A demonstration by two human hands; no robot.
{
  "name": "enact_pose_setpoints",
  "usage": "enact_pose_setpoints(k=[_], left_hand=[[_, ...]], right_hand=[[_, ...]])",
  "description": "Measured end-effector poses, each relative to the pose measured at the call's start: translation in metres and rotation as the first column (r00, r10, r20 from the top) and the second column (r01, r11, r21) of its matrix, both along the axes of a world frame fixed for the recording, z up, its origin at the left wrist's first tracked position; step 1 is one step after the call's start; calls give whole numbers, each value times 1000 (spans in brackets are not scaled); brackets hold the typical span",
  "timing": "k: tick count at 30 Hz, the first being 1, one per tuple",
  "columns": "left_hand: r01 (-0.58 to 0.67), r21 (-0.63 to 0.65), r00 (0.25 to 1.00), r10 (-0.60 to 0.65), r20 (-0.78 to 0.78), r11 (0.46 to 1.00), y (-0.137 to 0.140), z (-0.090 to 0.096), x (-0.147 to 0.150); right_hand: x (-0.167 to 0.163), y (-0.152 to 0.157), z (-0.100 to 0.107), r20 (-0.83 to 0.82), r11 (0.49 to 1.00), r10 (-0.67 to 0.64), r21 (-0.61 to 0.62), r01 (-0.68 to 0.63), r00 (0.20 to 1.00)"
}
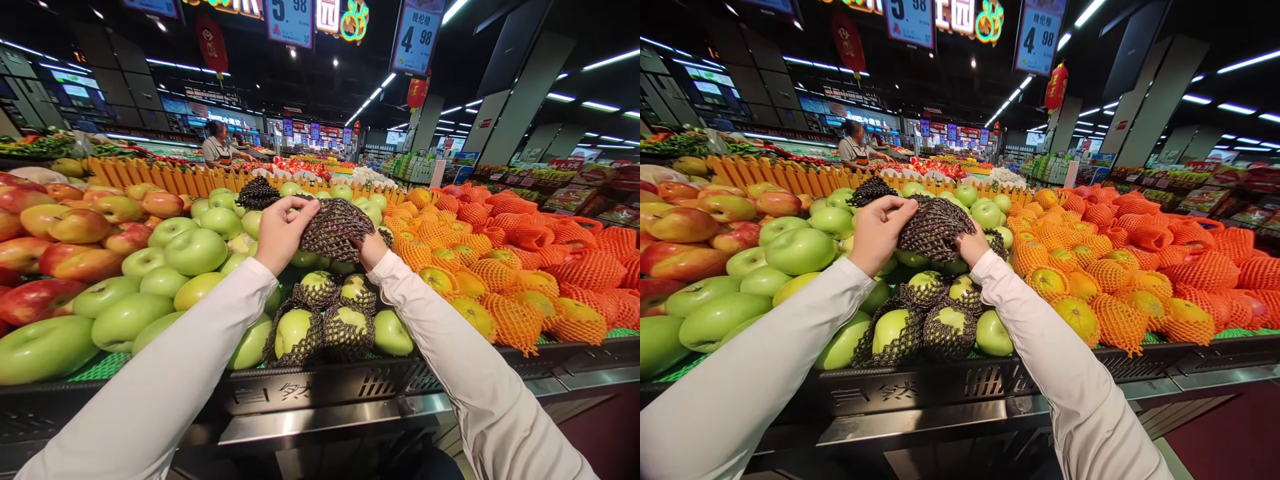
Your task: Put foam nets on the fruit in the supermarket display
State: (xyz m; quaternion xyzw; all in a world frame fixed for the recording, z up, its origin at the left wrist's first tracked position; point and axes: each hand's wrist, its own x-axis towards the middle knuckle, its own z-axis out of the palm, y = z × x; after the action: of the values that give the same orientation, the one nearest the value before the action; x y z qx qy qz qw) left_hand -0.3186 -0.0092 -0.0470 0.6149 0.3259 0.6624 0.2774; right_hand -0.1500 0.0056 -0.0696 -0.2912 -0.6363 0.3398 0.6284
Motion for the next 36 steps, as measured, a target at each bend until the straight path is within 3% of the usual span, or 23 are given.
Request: enact_pose_setpoints(k=[4,8,12,16,18,21,24,27,30,36], left_hand=[[-58,13,985,55,166,998,8,2,-5],[-109,-74,973,121,195,991,11,3,-6],[-82,-123,994,90,55,989,12,-4,-2],[-57,-70,962,36,-270,996,17,-13,-3],[-112,11,919,108,-378,994,17,-14,-5],[-183,177,910,234,-341,967,11,-10,-9],[-114,345,910,237,-340,932,3,-4,-12],[13,430,846,219,-486,903,-2,-2,-11],[87,383,797,167,-581,920,-1,-3,-10],[209,323,815,19,-579,923,0,-3,-10]], right_hand=[[-5,-10,1,-71,983,127,-126,-135,989],[-8,-26,10,-90,946,262,-172,-274,961],[-9,-31,15,-151,946,216,-213,-245,965],[-9,-28,16,-231,941,96,-297,-164,968],[-10,-28,17,-250,936,63,-321,-144,966],[-9,-28,18,-255,931,43,-341,-131,966],[-8,-27,18,-260,931,44,-341,-134,965],[-6,-23,16,-243,926,44,-354,-131,969],[-7,-22,15,-173,947,79,-294,-128,982],[-12,-28,18,-109,978,100,-170,-117,989]])
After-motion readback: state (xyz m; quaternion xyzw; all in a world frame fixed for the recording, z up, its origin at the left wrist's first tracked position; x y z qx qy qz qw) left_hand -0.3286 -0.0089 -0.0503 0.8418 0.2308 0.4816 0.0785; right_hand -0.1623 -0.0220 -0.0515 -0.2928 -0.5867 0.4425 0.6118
